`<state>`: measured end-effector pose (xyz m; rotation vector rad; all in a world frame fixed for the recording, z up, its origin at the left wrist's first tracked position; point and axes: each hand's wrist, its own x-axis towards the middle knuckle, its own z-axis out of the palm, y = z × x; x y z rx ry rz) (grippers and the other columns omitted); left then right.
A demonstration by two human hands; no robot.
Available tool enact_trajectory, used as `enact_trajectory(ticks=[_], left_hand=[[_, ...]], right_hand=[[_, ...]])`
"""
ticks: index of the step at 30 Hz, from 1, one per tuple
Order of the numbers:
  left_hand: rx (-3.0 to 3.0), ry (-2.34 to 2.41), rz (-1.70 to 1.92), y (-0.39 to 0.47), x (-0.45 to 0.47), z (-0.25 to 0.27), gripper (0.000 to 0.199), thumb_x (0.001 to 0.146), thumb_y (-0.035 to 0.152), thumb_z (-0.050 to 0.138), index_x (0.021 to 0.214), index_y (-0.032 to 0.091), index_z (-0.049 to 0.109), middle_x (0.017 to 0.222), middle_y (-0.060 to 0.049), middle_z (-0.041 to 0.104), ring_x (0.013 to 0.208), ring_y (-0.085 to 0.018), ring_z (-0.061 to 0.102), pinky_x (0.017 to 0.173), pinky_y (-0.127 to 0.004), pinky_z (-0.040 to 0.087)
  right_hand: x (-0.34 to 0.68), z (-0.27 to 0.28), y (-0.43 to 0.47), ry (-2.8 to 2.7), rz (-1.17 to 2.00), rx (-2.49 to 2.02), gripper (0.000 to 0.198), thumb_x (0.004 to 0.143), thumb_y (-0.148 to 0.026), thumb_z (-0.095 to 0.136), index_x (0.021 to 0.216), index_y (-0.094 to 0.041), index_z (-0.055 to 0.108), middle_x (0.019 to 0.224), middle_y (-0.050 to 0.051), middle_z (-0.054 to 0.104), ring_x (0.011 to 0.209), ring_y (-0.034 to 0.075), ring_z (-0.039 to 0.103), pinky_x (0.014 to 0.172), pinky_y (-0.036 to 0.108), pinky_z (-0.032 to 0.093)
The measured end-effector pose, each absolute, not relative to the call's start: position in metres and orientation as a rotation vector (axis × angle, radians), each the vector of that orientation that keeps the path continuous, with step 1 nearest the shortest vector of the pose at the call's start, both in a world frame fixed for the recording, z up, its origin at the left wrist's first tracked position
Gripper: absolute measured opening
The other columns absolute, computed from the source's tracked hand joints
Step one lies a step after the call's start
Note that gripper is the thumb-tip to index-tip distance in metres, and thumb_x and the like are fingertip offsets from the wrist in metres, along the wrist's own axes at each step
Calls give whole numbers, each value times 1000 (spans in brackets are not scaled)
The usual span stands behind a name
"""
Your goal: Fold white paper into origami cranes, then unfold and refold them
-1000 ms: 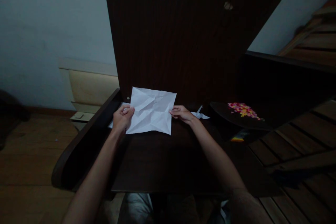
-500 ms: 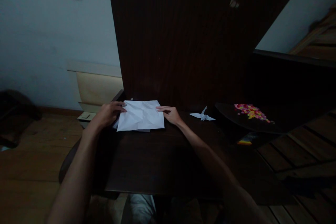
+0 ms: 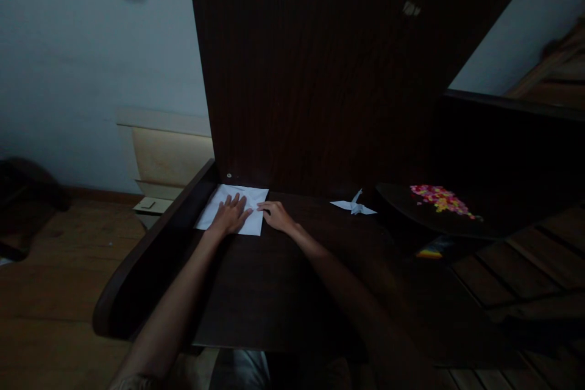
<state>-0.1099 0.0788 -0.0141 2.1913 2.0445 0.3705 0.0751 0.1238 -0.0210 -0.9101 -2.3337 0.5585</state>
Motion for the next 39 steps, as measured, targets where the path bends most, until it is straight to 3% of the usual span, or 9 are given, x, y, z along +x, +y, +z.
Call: enact_trajectory(ticks=[3, 11, 16, 21, 25, 31, 35, 39], left_hand=[[2164, 2140, 184, 82, -109, -17, 66, 92, 52, 30, 148, 16, 28, 155, -15, 21, 142, -40, 17, 109, -55, 24], [2129, 2182, 48, 89, -108, -22, 72, 91, 60, 18, 149, 18, 24, 158, -5, 14, 143, -41, 3, 109, -65, 8], [2088, 2205, 81, 93, -108, -27, 74, 89, 62, 16, 150, 20, 20, 158, -4, 12, 143, -40, 2, 110, -65, 5], [2066, 2198, 81, 96, -110, -29, 72, 88, 64, 19, 150, 25, 22, 158, -3, 14, 143, -41, 7, 108, -67, 8], [2089, 2205, 88, 99, -110, -32, 76, 86, 67, 23, 149, 26, 26, 157, -6, 18, 142, -43, 10, 106, -69, 9], [2109, 2185, 120, 97, -111, -34, 79, 82, 74, 22, 149, 31, 22, 158, -3, 12, 142, -44, -1, 104, -73, 1], [2076, 2164, 70, 97, -111, -30, 85, 77, 80, 24, 149, 34, 18, 159, -2, 9, 142, -45, -4, 102, -74, 1], [2070, 2165, 31, 98, -111, -28, 89, 74, 81, 27, 149, 35, 15, 159, -3, 7, 142, -46, -3, 100, -76, 0]], right_hand=[[74, -22, 125, -2366, 544, -930, 33, 79, -1, 52, 96, -18, 74, 115, 7, 69, 111, 20, 63, 101, 32, 45], [77, -23, 121, -2509, 404, -1074, 39, 81, -2, 47, 109, -18, 70, 127, 6, 63, 131, 24, 45, 108, 42, 37], [76, -25, 116, -2577, 368, -1116, 37, 92, -23, 43, 124, -19, 61, 141, 8, 49, 138, 25, 33, 110, 47, 32], [75, -31, 111, -2677, 372, -1121, 58, 95, -45, 35, 142, -10, 38, 152, 14, 30, 143, 26, 23, 115, 45, 21], [79, -30, 111, -2737, 420, -1112, 77, 90, -62, 34, 145, -9, 31, 154, 15, 24, 145, 27, 17, 118, 44, 13], [77, -21, 130, -2759, 518, -1138, 107, 73, -79, 43, 149, -8, 21, 156, 17, 13, 146, 30, 5, 117, 47, 7], [73, -21, 143, -2795, 540, -1155, 114, 68, -83, 45, 150, -8, 17, 157, 16, 9, 146, 31, 0, 117, 47, 3], [74, -24, 141, -2832, 477, -1151, 107, 75, -81, 36, 150, -8, 13, 157, 15, 4, 146, 31, -2, 117, 49, 1]])
